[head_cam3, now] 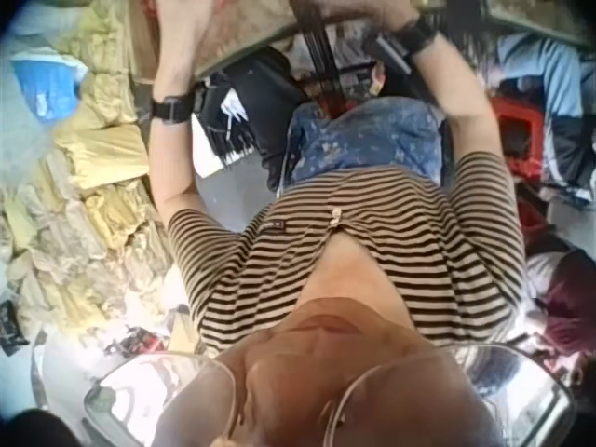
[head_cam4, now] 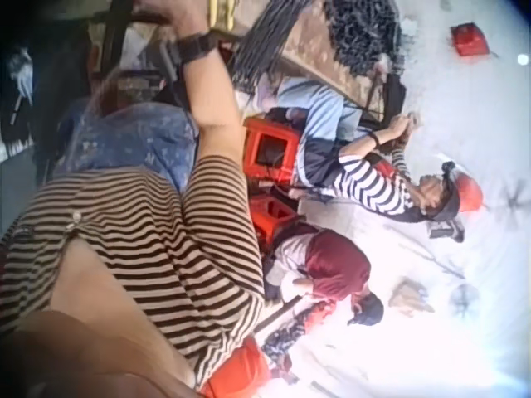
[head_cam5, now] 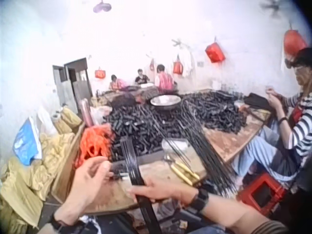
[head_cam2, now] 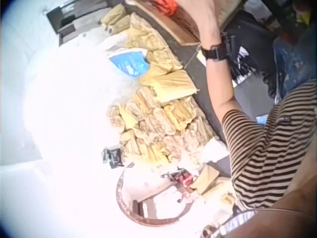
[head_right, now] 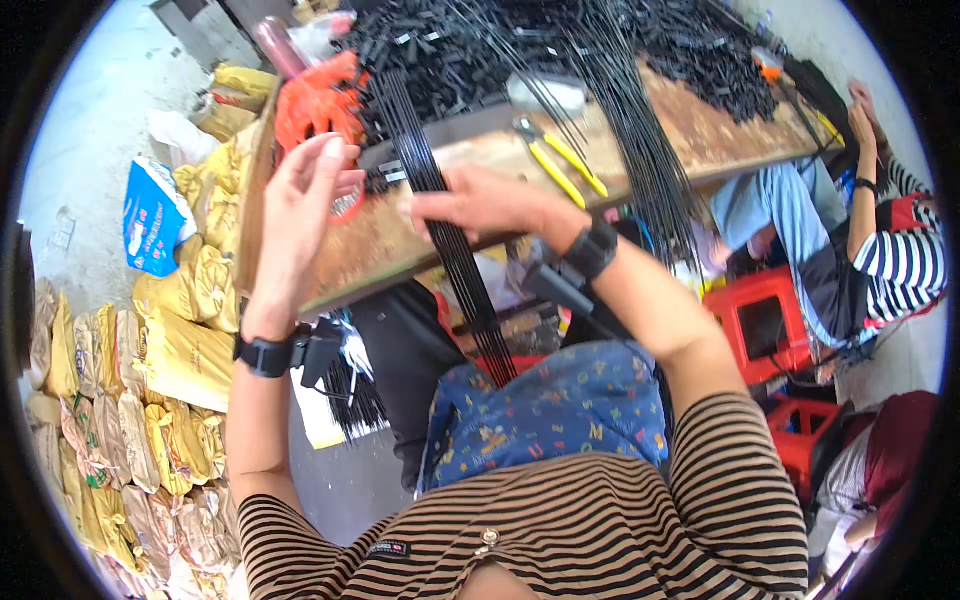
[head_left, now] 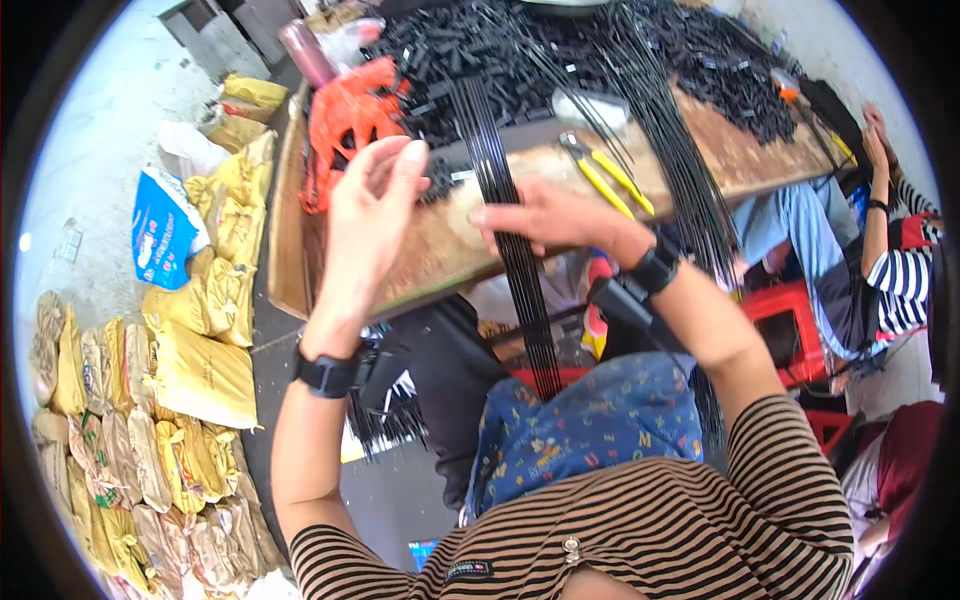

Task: The person attaches plastic tips and connectors to metal umbrella ribs by hand and using pliers, then organizes the finished ribs into bundles.

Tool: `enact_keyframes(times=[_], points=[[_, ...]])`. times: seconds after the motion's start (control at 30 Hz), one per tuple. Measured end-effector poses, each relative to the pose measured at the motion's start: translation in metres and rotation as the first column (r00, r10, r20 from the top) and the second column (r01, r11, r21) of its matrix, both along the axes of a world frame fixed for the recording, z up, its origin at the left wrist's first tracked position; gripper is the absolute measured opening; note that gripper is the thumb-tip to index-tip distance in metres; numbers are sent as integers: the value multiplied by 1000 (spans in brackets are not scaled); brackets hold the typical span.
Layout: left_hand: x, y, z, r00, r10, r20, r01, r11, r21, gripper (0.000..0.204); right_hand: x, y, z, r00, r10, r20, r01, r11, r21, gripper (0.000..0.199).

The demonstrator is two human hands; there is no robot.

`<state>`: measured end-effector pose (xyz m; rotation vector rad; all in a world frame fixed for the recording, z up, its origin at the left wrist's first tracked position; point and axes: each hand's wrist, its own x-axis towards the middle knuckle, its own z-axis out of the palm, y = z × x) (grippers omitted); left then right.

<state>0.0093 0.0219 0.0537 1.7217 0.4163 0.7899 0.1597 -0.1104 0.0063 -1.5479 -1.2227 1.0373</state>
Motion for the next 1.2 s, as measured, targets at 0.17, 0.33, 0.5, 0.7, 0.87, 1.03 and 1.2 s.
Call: enact_keyframes(times=[0.17, 0.33, 0.5, 0.7, 0.87, 1.03, 1.2], points=[[30, 5, 27, 967, -254, -19, 248, 957, -152, 33, -15, 5, 0, 999, 16, 42, -18, 999, 51, 38], [44, -5, 31, 934, -357, 29, 354, 908, -224, 22, -26, 0, -9, 989, -108, -100, 121, 985, 123, 34], [40, -27, 29, 954, -290, 78, 300, 936, -185, 18, -42, -11, -26, 896, -190, -402, 320, 903, 288, 29], [24, -36, 29, 961, -239, 141, 259, 956, -138, 18, -50, -19, -19, 600, -72, -797, 417, 878, 235, 40], [3, -60, 38, 896, -440, 59, 432, 895, 107, 23, -24, -7, -54, 930, -251, -268, 340, 864, 372, 34], [-2, -50, 16, 968, -146, 205, 144, 989, 29, 40, -40, -11, -42, 836, -146, -530, 322, 912, 256, 22], [5, -29, -41, 999, -4, -33, -4, 972, -237, 31, -42, -16, -36, 810, -126, -573, 278, 943, 185, 23]])
